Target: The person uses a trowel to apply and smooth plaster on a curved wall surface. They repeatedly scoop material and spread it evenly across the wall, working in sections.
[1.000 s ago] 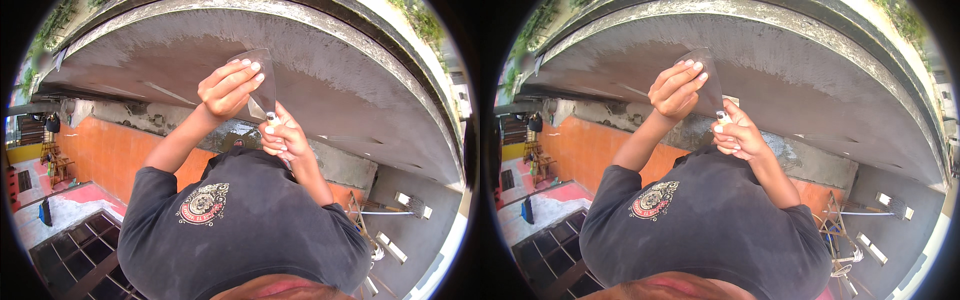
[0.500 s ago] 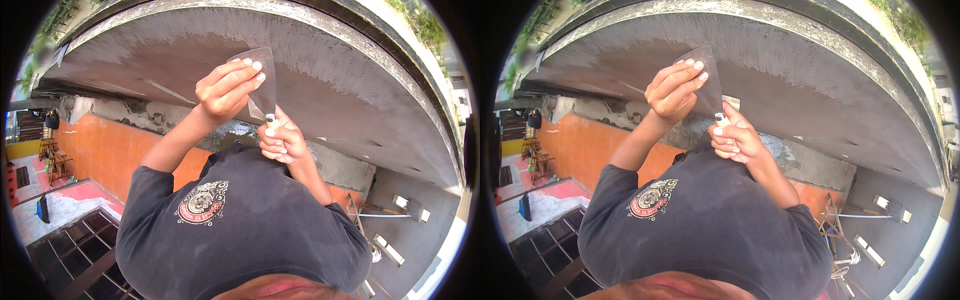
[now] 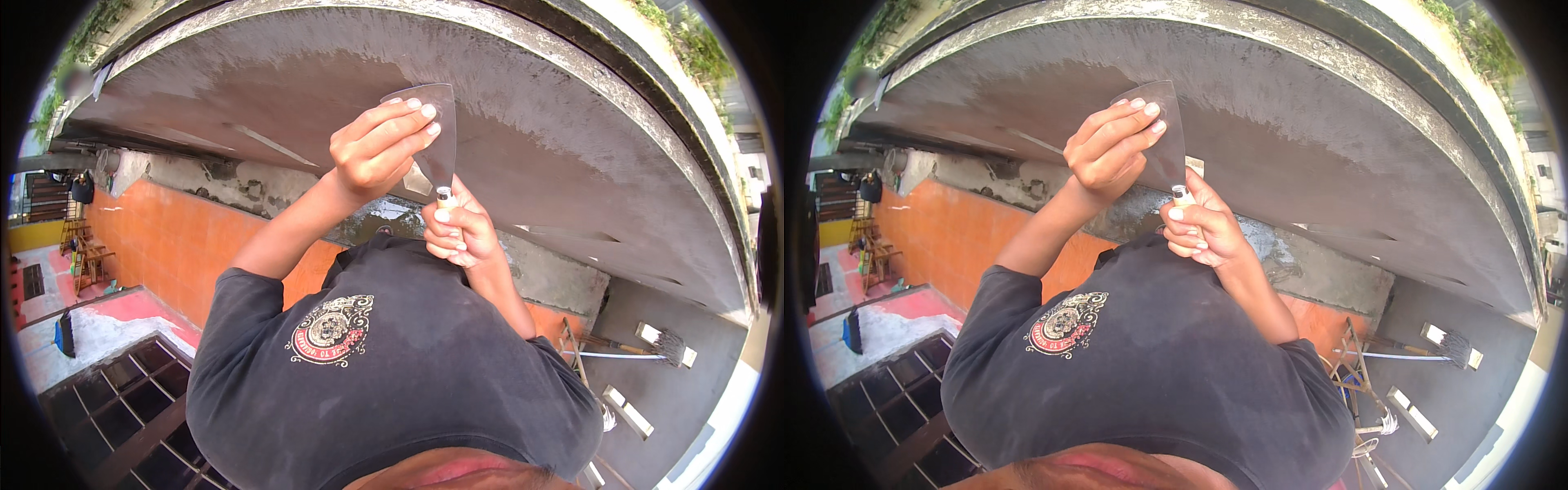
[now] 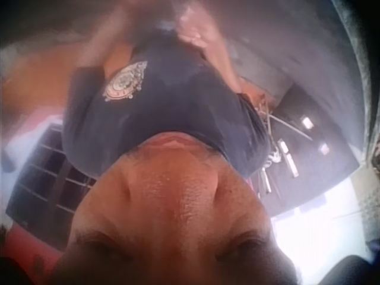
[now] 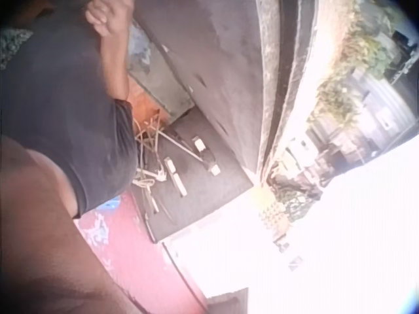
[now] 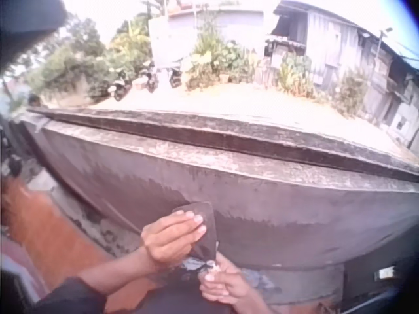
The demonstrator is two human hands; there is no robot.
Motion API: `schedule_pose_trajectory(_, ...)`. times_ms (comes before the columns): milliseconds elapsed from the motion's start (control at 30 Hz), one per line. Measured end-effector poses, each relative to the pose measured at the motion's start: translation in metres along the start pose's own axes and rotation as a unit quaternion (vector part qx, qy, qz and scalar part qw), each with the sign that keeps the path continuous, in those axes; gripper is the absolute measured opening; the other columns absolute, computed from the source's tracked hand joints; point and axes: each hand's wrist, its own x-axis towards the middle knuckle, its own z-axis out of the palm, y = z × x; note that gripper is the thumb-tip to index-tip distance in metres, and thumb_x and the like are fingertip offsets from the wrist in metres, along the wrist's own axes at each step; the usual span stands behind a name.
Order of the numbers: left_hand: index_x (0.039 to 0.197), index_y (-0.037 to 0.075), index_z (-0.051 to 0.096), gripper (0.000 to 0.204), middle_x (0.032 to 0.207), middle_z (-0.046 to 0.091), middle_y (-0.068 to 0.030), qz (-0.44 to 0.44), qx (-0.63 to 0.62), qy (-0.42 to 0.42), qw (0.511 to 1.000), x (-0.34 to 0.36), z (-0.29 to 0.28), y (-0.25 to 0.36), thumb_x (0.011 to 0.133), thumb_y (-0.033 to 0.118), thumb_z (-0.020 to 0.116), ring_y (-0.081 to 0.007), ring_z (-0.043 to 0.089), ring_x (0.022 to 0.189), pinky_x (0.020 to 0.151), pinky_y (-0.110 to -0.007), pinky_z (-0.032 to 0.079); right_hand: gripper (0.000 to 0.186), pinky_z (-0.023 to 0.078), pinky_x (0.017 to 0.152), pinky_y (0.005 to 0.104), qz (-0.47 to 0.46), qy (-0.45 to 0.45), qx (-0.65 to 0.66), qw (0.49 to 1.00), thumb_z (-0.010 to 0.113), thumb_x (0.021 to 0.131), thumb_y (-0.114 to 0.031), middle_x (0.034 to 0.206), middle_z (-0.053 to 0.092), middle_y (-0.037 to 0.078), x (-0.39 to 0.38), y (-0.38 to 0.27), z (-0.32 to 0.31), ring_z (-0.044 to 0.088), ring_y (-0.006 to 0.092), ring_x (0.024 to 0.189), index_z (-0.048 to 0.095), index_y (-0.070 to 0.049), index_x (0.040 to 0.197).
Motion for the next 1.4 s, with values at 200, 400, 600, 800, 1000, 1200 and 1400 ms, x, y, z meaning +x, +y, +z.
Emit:
schedule_pose_trajectory(200,0.084,0.006,0.077,0.035,0.097,0.076,-0.0058,-0.020,0.007,0.037,0.999,0.003,0.002,-0.003,0.056,-0.013,0.068,-0.0218,0.071,0.093,0.085,-0.034,0.062,0.055,0.024,0.037,0.0199,-0.014,0.017,-0.059,0.998,0.052,0.095,0.002,0.062,0.040,-0.001,0.003,-0.009,0.003,0.033,0.0031,0.042,0.039,-0.022,0.143)
schedule_pose_trajectory(400,0.085,0.007,0.078,0.032,0.096,0.076,-0.0054,0.004,-0.003,0.021,1.000,0.004,0.001,0.000,0.059,-0.010,0.068,-0.0217,0.071,0.095,0.085,-0.034,0.061,0.045,0.024,0.037,0.0195,0.004,-0.032,0.001,0.999,0.053,0.095,0.001,0.062,0.040,0.000,0.005,-0.013,0.009,0.031,0.0039,0.041,0.046,-0.027,0.130)
schedule_pose_trajectory(600,0.092,0.008,0.075,0.033,0.106,0.073,-0.0073,0.029,0.035,0.053,0.998,0.004,0.002,-0.013,0.065,-0.010,0.074,-0.0258,0.070,0.103,0.090,-0.039,0.060,0.033,0.025,0.038,0.0211,-0.053,0.023,-0.156,0.986,0.059,0.093,0.001,0.066,0.047,0.000,0.015,-0.023,0.008,0.032,0.0027,0.042,0.048,-0.008,0.123)
schedule_pose_trajectory(800,0.094,0.010,0.074,0.031,0.117,0.071,-0.0127,-0.042,-0.074,-0.085,0.993,-0.044,-0.013,0.003,0.067,-0.006,0.069,-0.0292,0.070,0.107,0.096,-0.046,0.056,0.039,0.028,0.038,0.0199,-0.131,0.031,-0.288,0.948,0.060,0.091,0.002,0.065,0.049,0.002,-0.050,-0.075,-0.010,0.035,0.0027,0.044,0.050,0.001,0.128)
schedule_pose_trajectory(1000,0.092,0.006,0.073,0.029,0.108,0.072,-0.0165,-0.081,-0.127,-0.073,0.986,-0.078,-0.029,-0.005,0.068,-0.007,0.065,-0.0287,0.072,0.095,0.091,-0.047,0.059,0.038,0.029,0.037,0.0186,-0.211,0.082,-0.409,0.884,0.059,0.094,-0.006,0.064,0.051,0.006,-0.056,-0.090,0.028,0.035,0.0038,0.042,0.052,-0.001,0.131)
schedule_pose_trajectory(1200,0.092,0.007,0.071,0.024,0.099,0.072,-0.0116,-0.019,-0.186,-0.031,0.982,-0.078,-0.040,-0.011,0.071,-0.003,0.068,-0.0260,0.071,0.084,0.086,-0.045,0.060,0.031,0.037,0.044,0.0198,-0.149,0.094,-0.494,0.851,0.060,0.099,-0.011,0.078,0.062,0.006,0.059,-0.023,0.056,0.053,0.0068,0.054,0.056,-0.003,0.128)
schedule_pose_trajectory(1400,0.088,0.003,0.070,0.022,0.091,0.072,-0.0169,-0.040,-0.228,-0.009,0.973,-0.097,-0.062,-0.033,0.073,-0.010,0.061,-0.0268,0.072,0.075,0.085,-0.046,0.060,0.030,0.042,0.050,0.0218,-0.157,0.183,-0.606,0.758,0.062,0.096,-0.013,0.080,0.067,0.003,-0.039,-0.052,0.048,0.057,0.0068,0.060,0.066,0.000,0.123)
